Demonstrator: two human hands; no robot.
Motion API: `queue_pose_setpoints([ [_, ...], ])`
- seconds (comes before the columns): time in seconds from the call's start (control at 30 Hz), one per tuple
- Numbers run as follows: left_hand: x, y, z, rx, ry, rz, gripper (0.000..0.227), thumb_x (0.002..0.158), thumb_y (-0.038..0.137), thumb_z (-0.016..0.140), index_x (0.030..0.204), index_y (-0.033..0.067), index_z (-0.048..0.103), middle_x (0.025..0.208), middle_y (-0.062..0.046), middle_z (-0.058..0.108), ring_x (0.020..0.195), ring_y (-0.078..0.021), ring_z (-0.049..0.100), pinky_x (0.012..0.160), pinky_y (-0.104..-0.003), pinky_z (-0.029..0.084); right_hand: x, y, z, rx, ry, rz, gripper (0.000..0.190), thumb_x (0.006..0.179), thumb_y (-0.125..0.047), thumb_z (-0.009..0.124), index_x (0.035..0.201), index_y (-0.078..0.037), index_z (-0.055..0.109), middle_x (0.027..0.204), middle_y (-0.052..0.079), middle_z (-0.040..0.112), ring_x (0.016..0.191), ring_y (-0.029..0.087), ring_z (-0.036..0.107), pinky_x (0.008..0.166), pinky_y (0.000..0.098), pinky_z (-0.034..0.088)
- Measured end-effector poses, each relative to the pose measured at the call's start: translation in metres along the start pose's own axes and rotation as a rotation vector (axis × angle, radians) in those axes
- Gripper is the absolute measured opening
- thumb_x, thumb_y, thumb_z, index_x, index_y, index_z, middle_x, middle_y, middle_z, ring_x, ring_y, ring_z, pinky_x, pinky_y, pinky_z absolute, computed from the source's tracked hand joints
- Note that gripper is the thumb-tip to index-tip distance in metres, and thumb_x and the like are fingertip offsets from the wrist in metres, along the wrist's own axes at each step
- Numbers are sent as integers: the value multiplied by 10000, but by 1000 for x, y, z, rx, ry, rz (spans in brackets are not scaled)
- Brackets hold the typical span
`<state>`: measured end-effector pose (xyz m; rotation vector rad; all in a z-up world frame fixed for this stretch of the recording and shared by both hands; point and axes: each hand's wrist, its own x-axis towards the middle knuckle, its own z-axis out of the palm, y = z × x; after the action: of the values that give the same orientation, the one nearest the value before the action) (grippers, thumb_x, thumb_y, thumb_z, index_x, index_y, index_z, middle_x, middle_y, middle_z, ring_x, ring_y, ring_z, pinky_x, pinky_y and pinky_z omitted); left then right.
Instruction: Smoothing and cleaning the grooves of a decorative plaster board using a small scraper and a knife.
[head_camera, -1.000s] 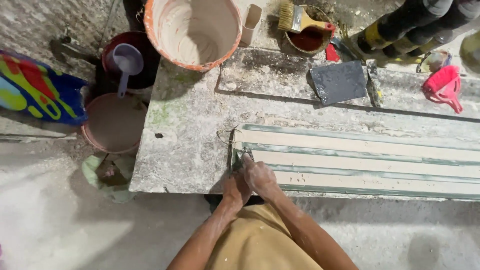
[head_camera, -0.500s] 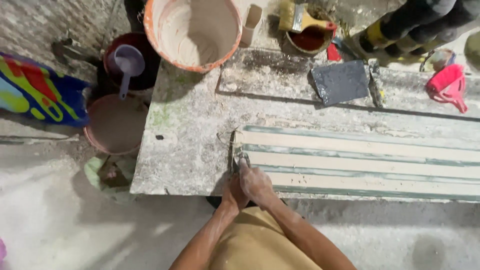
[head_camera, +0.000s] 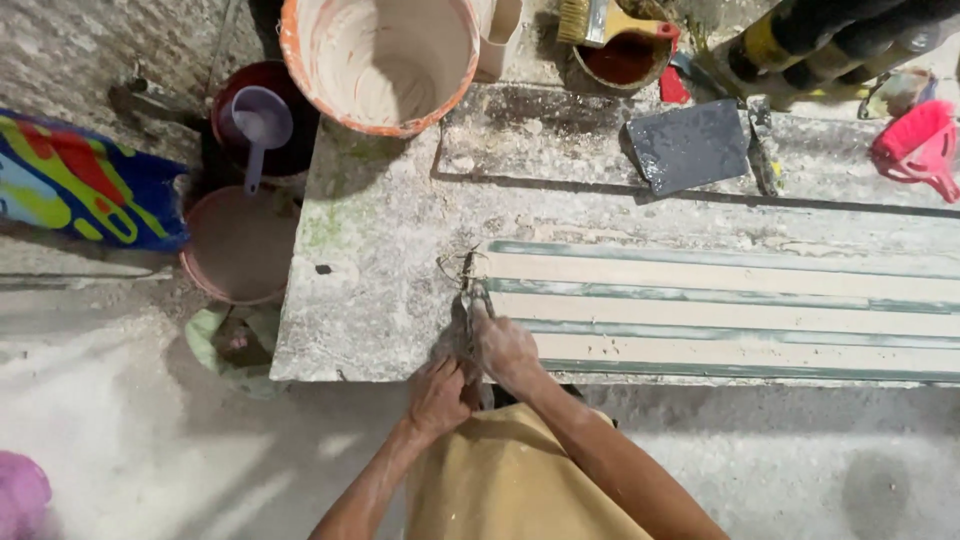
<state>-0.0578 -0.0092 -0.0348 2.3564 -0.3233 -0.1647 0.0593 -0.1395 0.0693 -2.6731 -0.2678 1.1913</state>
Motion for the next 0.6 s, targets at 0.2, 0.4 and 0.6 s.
queue_pose_setpoints([
  [0.2,38,32,-39,-340,107,-438,443,1053,367,457,1364,52,450,1318,-182,466,1098,-400,632,798,-556,641,-23,29,-25,159,112,32,448,971,-352,518,1395,-242,610,932,226,758,923,440,742,793,567,593],
  [0.4,79,36,-44,-300,-90,-509,939,868,471,663,1570,8,247,1380,-313,434,1280,-513,490,978,-661,500,-51,54,-20,521,187,92,443,965,-446,599,1353,-235,625,684,150,728,790,347,737,728,526,574],
  [0.6,102,9,-34,-122,-232,-476,943,805,465,740,1590,174,306,1353,-258,488,1193,-497,587,918,-638,536,-67,105,-3,983,-166,96,479,1003,-204,564,1472,-113,538,575,127,655,394,191,577,361,304,471],
])
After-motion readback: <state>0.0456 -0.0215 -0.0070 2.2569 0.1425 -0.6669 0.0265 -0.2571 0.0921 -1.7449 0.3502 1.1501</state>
